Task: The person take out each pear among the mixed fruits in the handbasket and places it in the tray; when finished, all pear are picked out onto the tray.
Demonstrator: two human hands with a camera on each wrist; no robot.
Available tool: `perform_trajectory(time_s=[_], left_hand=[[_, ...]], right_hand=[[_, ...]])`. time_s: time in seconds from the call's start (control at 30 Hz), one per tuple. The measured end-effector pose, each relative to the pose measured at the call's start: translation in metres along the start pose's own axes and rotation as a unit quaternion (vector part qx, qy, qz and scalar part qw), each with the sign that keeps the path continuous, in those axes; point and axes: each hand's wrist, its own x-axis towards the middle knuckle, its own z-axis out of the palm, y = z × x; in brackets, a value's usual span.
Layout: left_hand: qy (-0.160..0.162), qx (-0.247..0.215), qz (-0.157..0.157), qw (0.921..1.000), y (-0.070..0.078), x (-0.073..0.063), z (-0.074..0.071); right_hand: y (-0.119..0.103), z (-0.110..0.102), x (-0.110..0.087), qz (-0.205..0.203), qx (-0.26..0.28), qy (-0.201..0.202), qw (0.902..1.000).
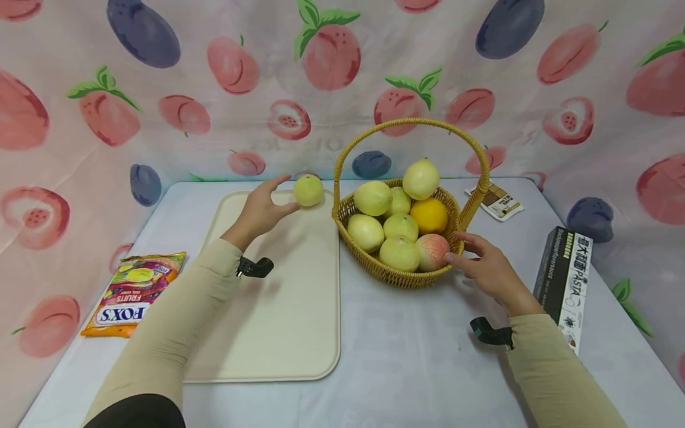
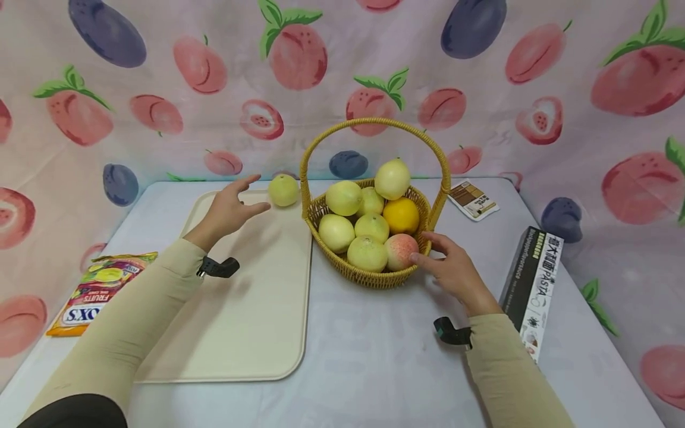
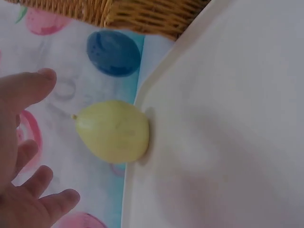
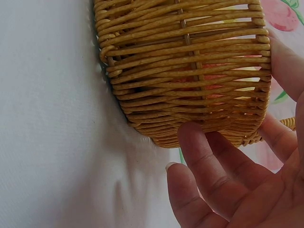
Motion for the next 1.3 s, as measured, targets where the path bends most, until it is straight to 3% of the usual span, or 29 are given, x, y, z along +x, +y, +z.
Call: perform_trajectory(time_s=[0.37,0.67,0.97,1.3], left_hand=[[-0.03,-0.053,0.038,0.9974,0.022,-0.033,0.011],[-0.07,-0.073,0.079,0.9917,0.04,-0.049,0.03],[-0.12,-0.096,0.127,0.98,0.066,-0.056,0.052],[-0.169,-0.084,0.166,0.968,0.095,-0.048,0.076]], right_hand=[[0.001,-0.001,0.001,0.002,-0.001,0.0,1.0],[0.0,0.001,0.0,0.007,-0.003,-0.001,1.0],[-0.001,0.0,0.0,0.007,-0.001,-0.002,1.0],[0.001,0.0,0.0,0.009,0.008,-0.003,0.9999]])
